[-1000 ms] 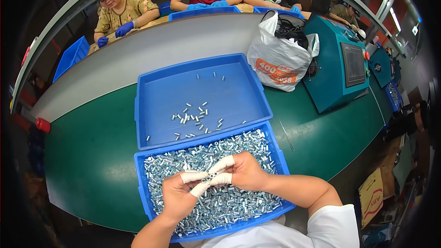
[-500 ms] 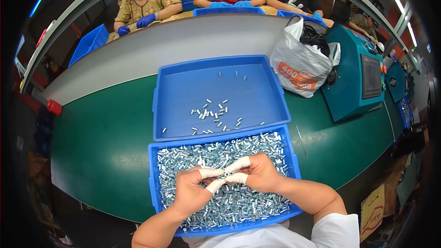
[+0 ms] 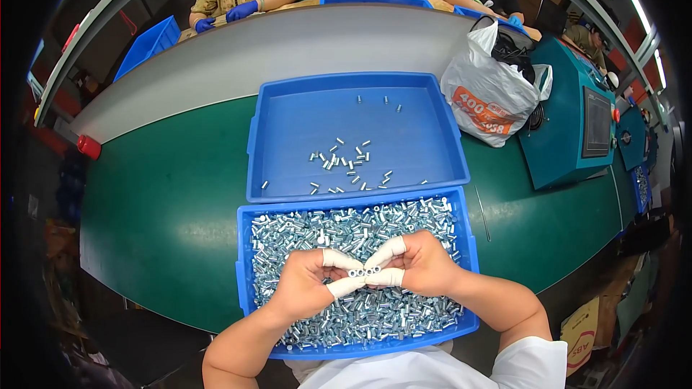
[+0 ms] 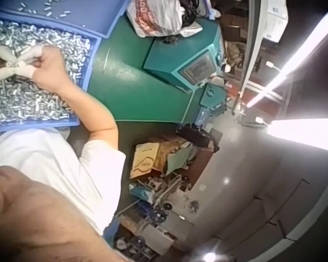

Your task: The recorder is assembling and sorting small metal pins into pairs or sets within a blue plastic tray.

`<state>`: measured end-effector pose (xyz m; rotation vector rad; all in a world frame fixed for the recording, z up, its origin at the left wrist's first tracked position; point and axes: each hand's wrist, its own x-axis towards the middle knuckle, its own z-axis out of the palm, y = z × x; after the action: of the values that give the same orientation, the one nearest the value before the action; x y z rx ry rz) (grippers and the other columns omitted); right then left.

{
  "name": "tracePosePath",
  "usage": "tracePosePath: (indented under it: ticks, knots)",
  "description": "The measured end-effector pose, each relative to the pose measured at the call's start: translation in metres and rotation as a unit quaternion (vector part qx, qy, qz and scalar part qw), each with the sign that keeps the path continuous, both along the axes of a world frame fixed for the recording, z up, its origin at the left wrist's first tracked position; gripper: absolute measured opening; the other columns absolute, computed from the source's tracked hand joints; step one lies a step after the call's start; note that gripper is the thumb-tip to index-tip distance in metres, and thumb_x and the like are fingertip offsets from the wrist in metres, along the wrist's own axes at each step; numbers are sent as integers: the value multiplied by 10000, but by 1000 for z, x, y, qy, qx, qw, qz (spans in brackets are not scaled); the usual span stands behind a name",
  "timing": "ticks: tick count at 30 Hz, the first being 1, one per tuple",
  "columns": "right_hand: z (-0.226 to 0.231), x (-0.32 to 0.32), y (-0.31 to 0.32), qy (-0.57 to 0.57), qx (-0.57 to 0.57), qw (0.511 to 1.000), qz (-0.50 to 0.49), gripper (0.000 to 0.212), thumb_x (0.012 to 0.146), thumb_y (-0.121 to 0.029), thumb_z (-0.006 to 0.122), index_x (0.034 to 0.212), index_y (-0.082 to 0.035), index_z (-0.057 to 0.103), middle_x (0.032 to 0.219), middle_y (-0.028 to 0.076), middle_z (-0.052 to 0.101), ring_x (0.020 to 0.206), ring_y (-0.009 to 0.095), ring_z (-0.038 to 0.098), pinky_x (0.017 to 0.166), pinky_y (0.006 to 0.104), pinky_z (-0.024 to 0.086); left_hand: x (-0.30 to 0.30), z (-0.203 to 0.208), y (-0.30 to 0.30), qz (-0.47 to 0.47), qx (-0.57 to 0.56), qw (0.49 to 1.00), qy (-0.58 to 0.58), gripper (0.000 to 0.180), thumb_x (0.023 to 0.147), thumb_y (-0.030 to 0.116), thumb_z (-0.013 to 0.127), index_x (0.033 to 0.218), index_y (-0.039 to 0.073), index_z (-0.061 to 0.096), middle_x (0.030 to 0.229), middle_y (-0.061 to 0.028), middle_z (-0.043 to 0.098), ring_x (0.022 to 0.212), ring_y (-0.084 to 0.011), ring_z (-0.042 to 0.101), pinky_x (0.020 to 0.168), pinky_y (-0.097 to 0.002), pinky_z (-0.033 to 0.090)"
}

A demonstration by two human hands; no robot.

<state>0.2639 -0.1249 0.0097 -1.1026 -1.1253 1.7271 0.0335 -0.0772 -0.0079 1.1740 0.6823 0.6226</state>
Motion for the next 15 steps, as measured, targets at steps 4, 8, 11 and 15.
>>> tracePosePath:
  ticks: [4,8,11,15]
  knots:
    - [6,2,-2,-26,-20,999,1,184,866,39,783,1040,55,726,982,158,762,930,199,750,846,326,620,0,5,0,-6,24,1000,12,211,820,-87,799,1015,-31,740,954,-107,737,855,-137,697,762,-278,578]
    - [0,4,-6,-9,-21,1000,4,190,857,46,788,1034,59,722,977,160,762,928,198,750,842,325,620,2,7,-1,-32,56,997,39,203,824,-61,809,1010,-16,743,931,-115,747,824,-134,705,736,-275,581]
    - [-11,5,-10,7,-26,1000,4,177,873,52,765,1044,54,720,973,147,759,930,192,747,837,314,617,4,4,-2,-24,100,992,69,173,851,36,820,1019,39,782,859,-57,755,756,-82,691,682,-240,561]
    - [-16,6,-11,26,-17,999,9,178,887,56,749,1061,50,714,988,136,753,950,188,741,844,305,610,3,6,0,-45,137,985,99,227,789,-32,836,998,22,764,910,-87,760,774,-110,697,677,-255,556]
